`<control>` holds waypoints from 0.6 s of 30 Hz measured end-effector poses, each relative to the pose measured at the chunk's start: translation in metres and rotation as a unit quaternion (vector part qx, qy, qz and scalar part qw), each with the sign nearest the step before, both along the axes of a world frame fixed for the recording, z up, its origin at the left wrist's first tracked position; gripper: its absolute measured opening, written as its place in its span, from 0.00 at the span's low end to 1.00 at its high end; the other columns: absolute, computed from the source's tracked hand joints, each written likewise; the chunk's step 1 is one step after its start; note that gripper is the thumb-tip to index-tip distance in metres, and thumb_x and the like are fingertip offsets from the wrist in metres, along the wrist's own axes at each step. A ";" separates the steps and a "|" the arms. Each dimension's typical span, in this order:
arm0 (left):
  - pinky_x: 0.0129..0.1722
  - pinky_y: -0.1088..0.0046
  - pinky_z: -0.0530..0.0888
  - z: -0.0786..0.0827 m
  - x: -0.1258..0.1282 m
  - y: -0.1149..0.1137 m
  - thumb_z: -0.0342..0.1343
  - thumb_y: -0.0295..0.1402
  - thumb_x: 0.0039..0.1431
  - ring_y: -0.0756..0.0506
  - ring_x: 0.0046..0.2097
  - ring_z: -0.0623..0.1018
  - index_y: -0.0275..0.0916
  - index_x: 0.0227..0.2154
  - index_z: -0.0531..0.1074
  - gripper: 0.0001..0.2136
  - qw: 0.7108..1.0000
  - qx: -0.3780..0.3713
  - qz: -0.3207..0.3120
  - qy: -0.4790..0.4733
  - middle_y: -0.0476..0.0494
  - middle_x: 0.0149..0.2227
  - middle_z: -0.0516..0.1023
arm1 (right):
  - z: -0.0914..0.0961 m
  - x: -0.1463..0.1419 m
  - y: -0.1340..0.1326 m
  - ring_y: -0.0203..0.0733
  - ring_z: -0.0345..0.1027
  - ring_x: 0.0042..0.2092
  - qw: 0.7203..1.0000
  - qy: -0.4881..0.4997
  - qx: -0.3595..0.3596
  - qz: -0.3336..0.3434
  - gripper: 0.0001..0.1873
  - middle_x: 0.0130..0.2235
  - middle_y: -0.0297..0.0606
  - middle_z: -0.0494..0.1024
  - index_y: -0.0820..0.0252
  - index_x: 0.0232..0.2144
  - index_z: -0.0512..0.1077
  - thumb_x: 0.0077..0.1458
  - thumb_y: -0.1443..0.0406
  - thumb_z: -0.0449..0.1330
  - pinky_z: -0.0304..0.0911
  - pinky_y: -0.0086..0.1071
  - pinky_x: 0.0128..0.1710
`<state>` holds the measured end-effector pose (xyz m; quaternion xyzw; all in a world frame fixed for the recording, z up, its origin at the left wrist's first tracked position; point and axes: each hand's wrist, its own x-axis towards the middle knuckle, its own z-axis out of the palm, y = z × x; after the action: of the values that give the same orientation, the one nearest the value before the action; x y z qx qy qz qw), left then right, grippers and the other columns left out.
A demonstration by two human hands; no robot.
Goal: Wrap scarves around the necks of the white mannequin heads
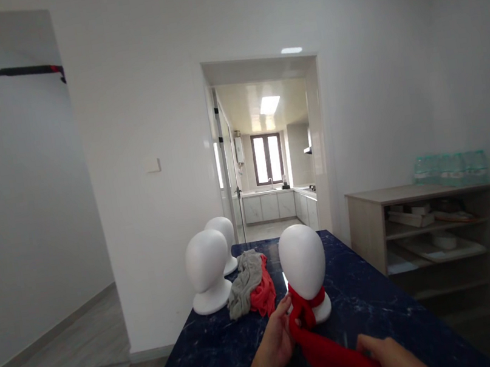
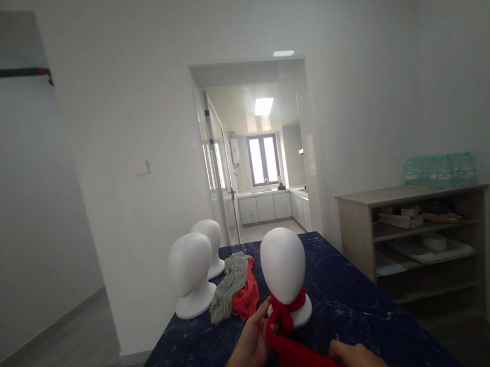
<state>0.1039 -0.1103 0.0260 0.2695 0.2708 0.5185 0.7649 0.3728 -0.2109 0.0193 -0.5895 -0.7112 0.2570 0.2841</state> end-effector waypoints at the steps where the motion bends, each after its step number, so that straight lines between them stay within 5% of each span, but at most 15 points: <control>1: 0.24 0.78 0.75 -0.002 0.001 0.001 0.66 0.38 0.62 0.50 0.22 0.78 0.42 0.58 0.69 0.23 1.000 0.003 -0.002 -0.014 0.47 0.32 0.84 | 0.006 0.014 0.000 0.46 0.77 0.33 0.999 -0.031 -0.004 -0.017 0.12 0.32 0.37 0.85 0.47 0.30 0.81 0.40 0.68 0.64 0.58 0.30 0.31; 4: 0.29 0.75 0.76 -0.011 0.004 0.008 0.67 0.39 0.60 0.48 0.27 0.81 0.42 0.58 0.68 0.25 1.000 0.027 0.014 0.001 0.46 0.34 0.84 | 0.017 0.056 0.011 0.45 0.75 0.31 0.992 -0.106 -0.007 -0.070 0.06 0.31 0.40 0.83 0.49 0.25 0.80 0.44 0.67 0.65 0.52 0.33 0.30; 7: 0.29 0.70 0.75 -0.018 0.007 0.014 0.65 0.44 0.60 0.44 0.27 0.81 0.40 0.54 0.72 0.22 0.978 0.088 0.088 0.165 0.47 0.31 0.82 | 0.020 0.093 0.036 0.47 0.76 0.34 0.986 -0.141 0.015 -0.087 0.06 0.32 0.43 0.83 0.51 0.24 0.79 0.48 0.69 0.64 0.52 0.34 0.33; 11: 0.50 0.62 0.77 -0.022 0.005 0.015 0.59 0.34 0.61 0.37 0.47 0.84 0.40 0.49 0.79 0.14 0.851 0.255 0.226 0.399 0.37 0.45 0.85 | 0.022 0.136 0.073 0.49 0.79 0.40 0.976 -0.192 -0.009 -0.105 0.14 0.36 0.44 0.84 0.54 0.28 0.79 0.53 0.74 0.56 0.56 0.34 0.37; 14: 0.69 0.62 0.66 -0.027 0.002 0.016 0.55 0.20 0.49 0.38 0.65 0.75 0.40 0.61 0.73 0.33 0.734 0.351 0.226 0.536 0.37 0.61 0.79 | 0.022 0.146 0.085 0.58 0.80 0.47 0.945 -0.275 -0.046 -0.172 0.19 0.43 0.52 0.85 0.57 0.37 0.82 0.57 0.75 0.52 0.63 0.43 0.44; 16: 0.73 0.63 0.59 -0.031 0.001 0.018 0.55 0.17 0.42 0.39 0.71 0.68 0.40 0.70 0.63 0.46 0.696 0.366 0.188 0.588 0.39 0.69 0.71 | 0.020 0.129 0.084 0.65 0.76 0.55 0.924 -0.332 -0.041 -0.185 0.24 0.51 0.56 0.83 0.59 0.48 0.81 0.57 0.76 0.52 0.62 0.56 0.54; 18: 0.75 0.62 0.56 -0.031 0.002 0.017 0.57 0.19 0.42 0.38 0.74 0.63 0.41 0.74 0.55 0.51 0.692 0.355 0.161 0.607 0.39 0.73 0.65 | 0.017 0.090 0.079 0.64 0.70 0.64 0.935 -0.330 0.004 -0.133 0.32 0.61 0.56 0.78 0.60 0.59 0.76 0.54 0.77 0.54 0.55 0.60 0.64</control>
<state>0.1062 -0.0930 -0.0051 0.7295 0.5113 0.4145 0.1859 0.4626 -0.1315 0.0366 -0.7292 -0.6810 0.0051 0.0672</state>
